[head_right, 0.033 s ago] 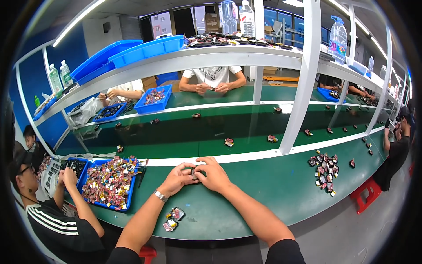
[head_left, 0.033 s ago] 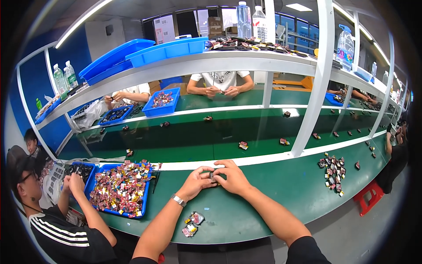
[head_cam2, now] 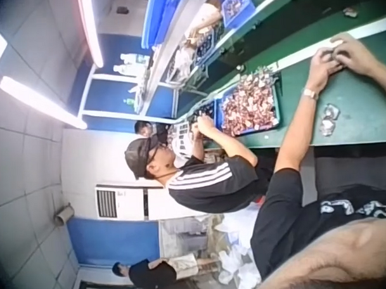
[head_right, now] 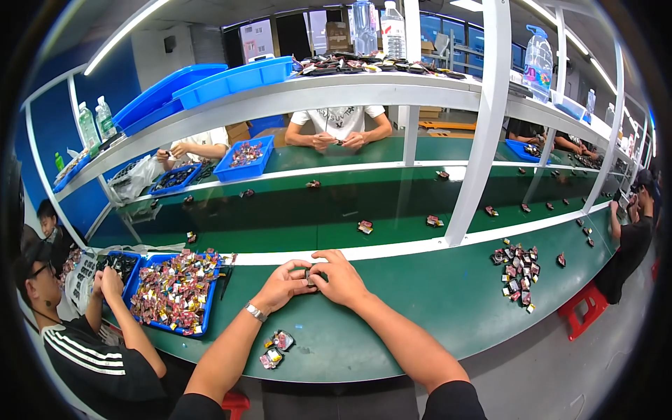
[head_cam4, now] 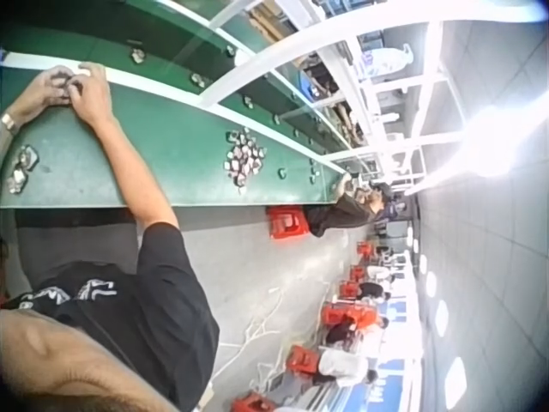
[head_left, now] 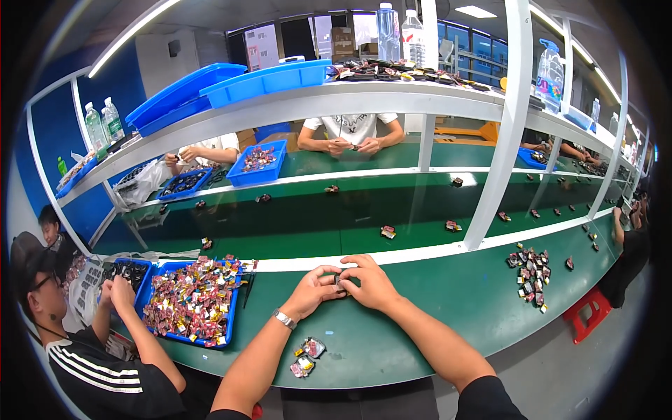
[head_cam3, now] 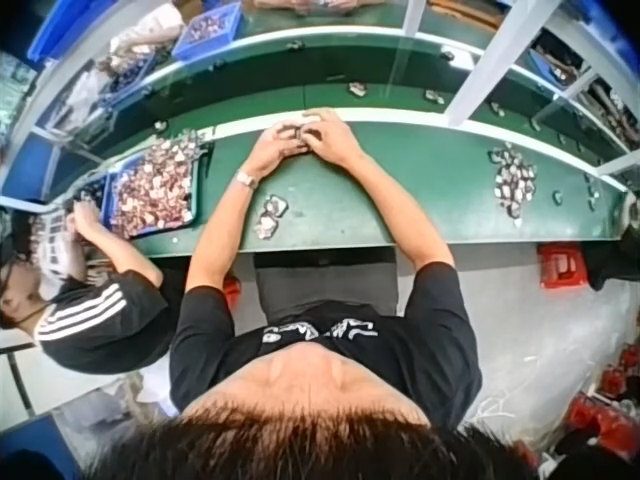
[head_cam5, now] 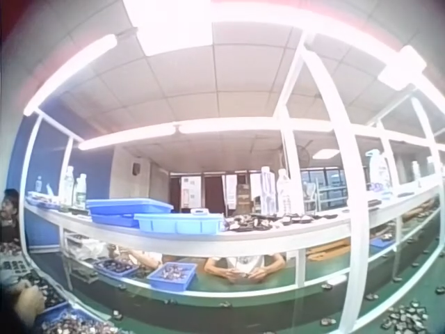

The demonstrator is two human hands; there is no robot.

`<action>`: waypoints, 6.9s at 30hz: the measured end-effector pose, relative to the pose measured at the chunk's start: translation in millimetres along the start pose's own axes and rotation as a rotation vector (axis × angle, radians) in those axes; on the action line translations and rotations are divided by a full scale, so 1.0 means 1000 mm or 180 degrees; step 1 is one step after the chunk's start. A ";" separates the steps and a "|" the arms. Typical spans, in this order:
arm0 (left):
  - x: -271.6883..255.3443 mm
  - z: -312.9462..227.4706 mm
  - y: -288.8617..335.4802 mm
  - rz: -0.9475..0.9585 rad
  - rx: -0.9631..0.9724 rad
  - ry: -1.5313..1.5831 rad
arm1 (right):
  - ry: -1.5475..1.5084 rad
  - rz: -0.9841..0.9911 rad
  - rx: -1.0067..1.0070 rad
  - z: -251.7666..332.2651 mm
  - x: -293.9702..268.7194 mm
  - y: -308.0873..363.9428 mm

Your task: Assembling and inspecting small components on a factory conveyor belt.

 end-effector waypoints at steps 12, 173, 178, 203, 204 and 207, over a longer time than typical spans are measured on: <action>-0.003 0.007 -0.003 -0.0041 0.0054 -0.0389 | -0.0258 0.0430 -0.0190 0.010 0.002 0.000; 0.004 -0.002 0.000 -0.0183 0.0105 -0.0011 | 0.0022 -0.0466 -0.0095 0.002 -0.011 0.006; 0.000 0.002 0.000 -0.0195 0.0157 0.0289 | 0.0519 -0.0521 -0.0192 0.012 -0.004 0.006; 0.016 -0.004 0.001 0.0102 0.0136 -0.0115 | 0.0027 0.0426 0.0002 -0.010 0.002 0.003; 0.014 -0.002 0.001 0.0041 0.0095 -0.0125 | 0.0052 0.0414 0.0015 -0.010 0.003 0.003; 0.008 0.003 0.000 -0.0006 0.0060 -0.0049 | 0.0073 0.0456 0.0033 -0.007 0.001 0.001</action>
Point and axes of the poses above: each hand's wrist, its own y-axis away from the middle knuckle, its own x-axis out of the palm, z = x × y, the point moved 9 cm from there along -y, towards the middle knuckle, and after that the axes turned 3 degrees about z, right-handed, at the moved point
